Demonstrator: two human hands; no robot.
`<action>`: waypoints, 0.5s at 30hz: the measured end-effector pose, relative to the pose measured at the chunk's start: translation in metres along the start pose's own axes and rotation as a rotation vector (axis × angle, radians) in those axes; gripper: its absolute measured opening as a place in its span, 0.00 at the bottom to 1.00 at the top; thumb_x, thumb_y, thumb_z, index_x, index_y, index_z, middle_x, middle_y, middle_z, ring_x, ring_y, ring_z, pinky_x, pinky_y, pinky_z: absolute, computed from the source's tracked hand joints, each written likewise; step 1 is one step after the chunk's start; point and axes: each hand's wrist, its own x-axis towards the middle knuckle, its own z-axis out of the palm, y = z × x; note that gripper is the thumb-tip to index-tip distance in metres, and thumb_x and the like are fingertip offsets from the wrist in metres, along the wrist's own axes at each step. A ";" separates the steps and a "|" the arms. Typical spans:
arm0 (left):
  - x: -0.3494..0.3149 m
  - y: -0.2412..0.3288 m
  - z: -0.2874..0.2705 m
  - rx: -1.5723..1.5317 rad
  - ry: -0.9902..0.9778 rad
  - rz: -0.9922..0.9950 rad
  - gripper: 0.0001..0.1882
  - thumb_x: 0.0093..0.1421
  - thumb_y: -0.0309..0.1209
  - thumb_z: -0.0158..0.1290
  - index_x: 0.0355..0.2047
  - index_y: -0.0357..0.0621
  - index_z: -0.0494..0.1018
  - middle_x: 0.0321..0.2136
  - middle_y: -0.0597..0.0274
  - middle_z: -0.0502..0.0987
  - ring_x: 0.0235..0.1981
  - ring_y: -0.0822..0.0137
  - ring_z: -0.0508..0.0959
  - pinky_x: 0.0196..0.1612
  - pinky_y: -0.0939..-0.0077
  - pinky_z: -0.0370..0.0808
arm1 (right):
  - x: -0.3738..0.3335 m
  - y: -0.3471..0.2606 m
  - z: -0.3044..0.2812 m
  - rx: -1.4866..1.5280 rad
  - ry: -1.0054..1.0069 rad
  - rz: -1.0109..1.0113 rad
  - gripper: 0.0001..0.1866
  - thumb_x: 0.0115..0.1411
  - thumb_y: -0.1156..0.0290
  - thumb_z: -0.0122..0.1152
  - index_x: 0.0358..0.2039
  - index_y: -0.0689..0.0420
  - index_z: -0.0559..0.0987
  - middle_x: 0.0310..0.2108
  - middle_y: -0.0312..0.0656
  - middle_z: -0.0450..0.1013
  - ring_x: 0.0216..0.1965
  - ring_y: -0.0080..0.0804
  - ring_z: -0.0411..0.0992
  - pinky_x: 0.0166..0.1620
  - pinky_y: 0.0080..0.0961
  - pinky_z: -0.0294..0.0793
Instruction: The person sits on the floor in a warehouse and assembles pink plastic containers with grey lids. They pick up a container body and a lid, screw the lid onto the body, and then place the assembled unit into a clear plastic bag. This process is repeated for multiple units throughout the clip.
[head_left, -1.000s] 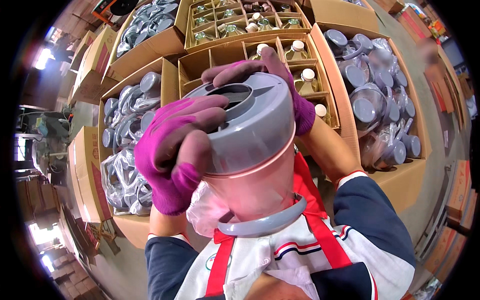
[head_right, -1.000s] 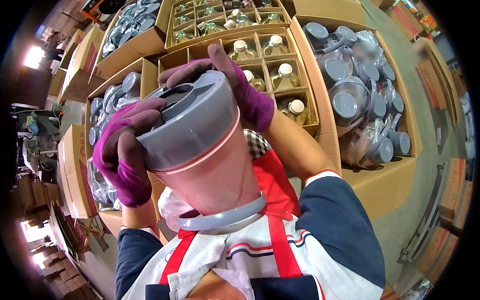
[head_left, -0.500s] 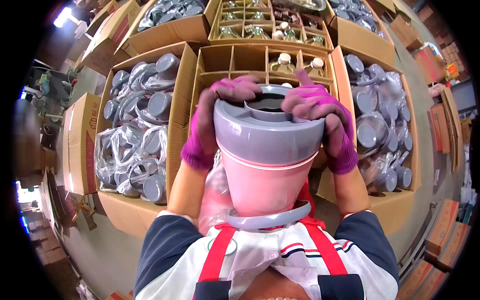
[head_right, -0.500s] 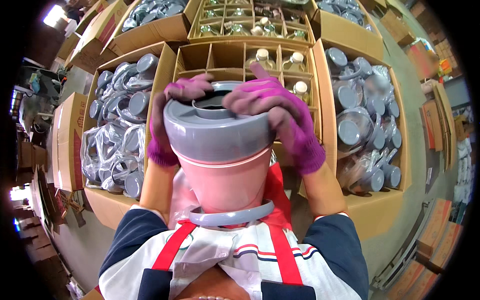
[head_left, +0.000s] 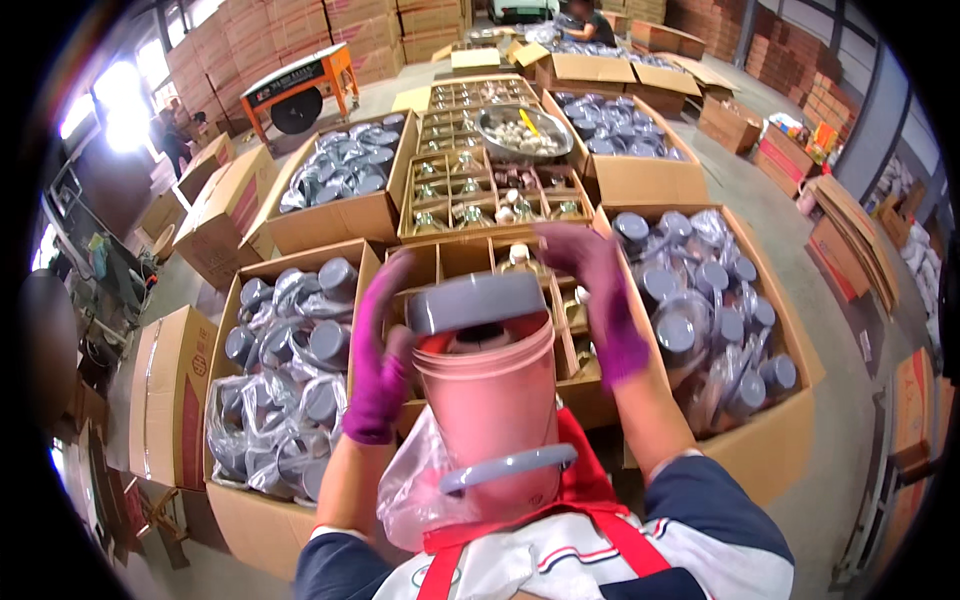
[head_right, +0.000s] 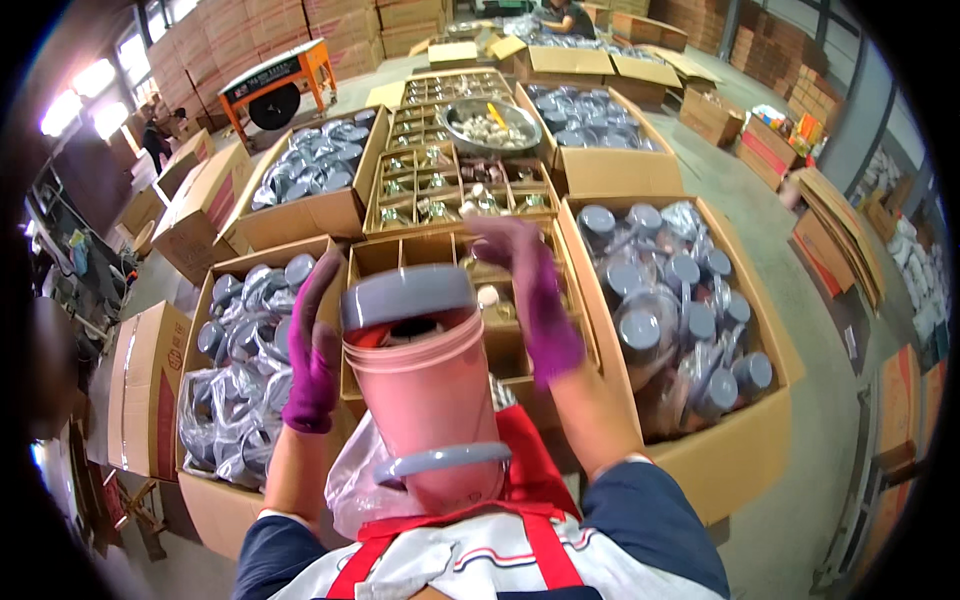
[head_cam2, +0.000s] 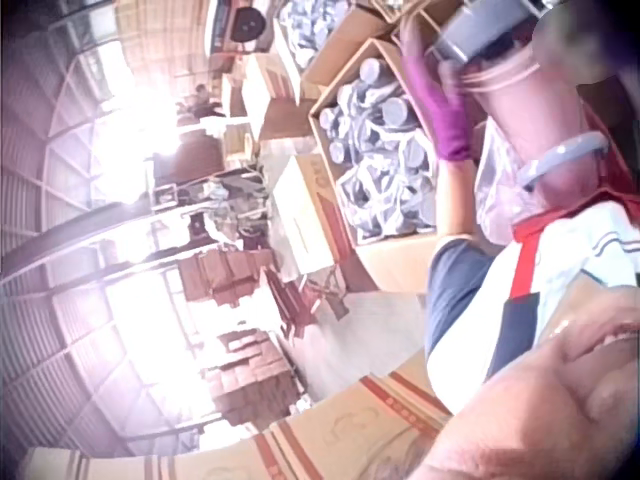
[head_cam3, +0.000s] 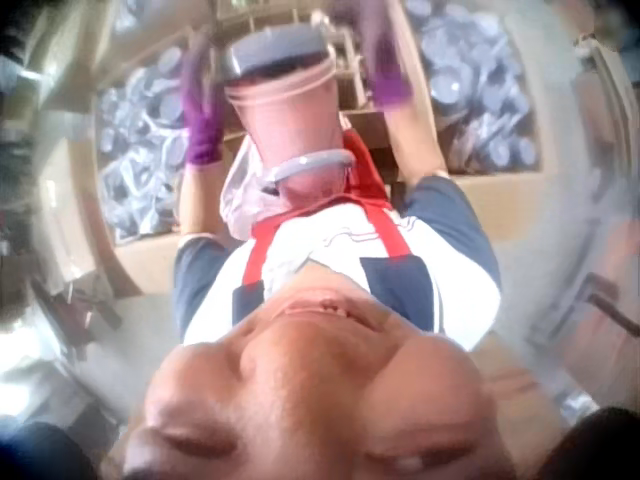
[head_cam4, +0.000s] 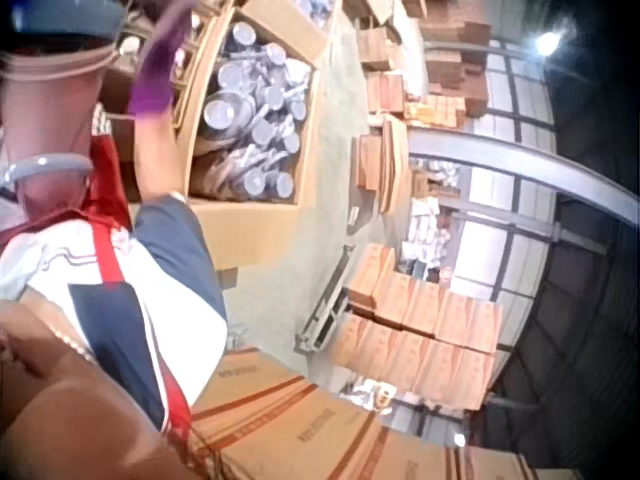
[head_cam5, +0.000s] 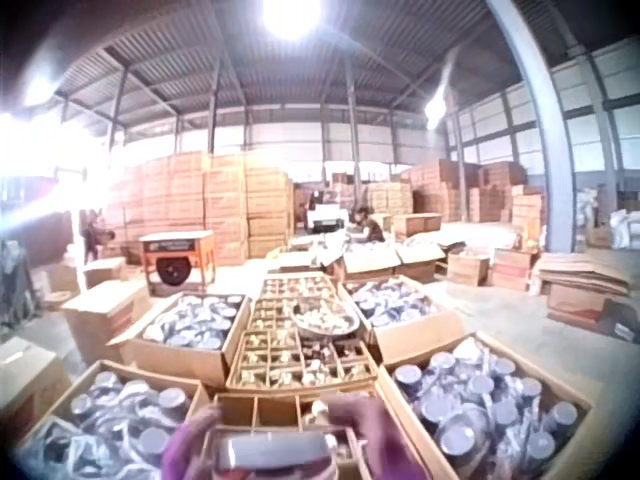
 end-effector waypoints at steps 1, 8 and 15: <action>0.012 0.031 0.019 0.033 -0.159 0.092 0.31 0.57 0.36 0.57 0.61 0.42 0.69 0.60 0.49 0.70 0.67 0.51 0.62 0.69 0.59 0.57 | 0.001 0.017 -0.006 0.043 -0.121 0.162 0.27 0.72 0.47 0.42 0.46 0.59 0.78 0.44 0.43 0.77 0.42 0.28 0.75 0.50 0.30 0.74; -0.013 -0.036 -0.013 -0.269 -0.068 -0.217 0.27 0.63 0.42 0.55 0.57 0.37 0.72 0.61 0.55 0.69 0.63 0.61 0.67 0.65 0.66 0.62 | -0.016 -0.032 0.016 -0.242 -0.283 0.066 0.33 0.72 0.44 0.41 0.42 0.63 0.82 0.37 0.45 0.80 0.40 0.31 0.77 0.48 0.29 0.75; 0.011 -0.013 -0.011 -0.423 -0.298 -0.118 0.28 0.54 0.44 0.60 0.48 0.33 0.77 0.48 0.52 0.78 0.51 0.62 0.76 0.56 0.67 0.71 | -0.021 -0.005 0.020 -0.026 -0.394 0.063 0.39 0.71 0.40 0.34 0.43 0.67 0.81 0.46 0.49 0.79 0.48 0.38 0.77 0.57 0.31 0.72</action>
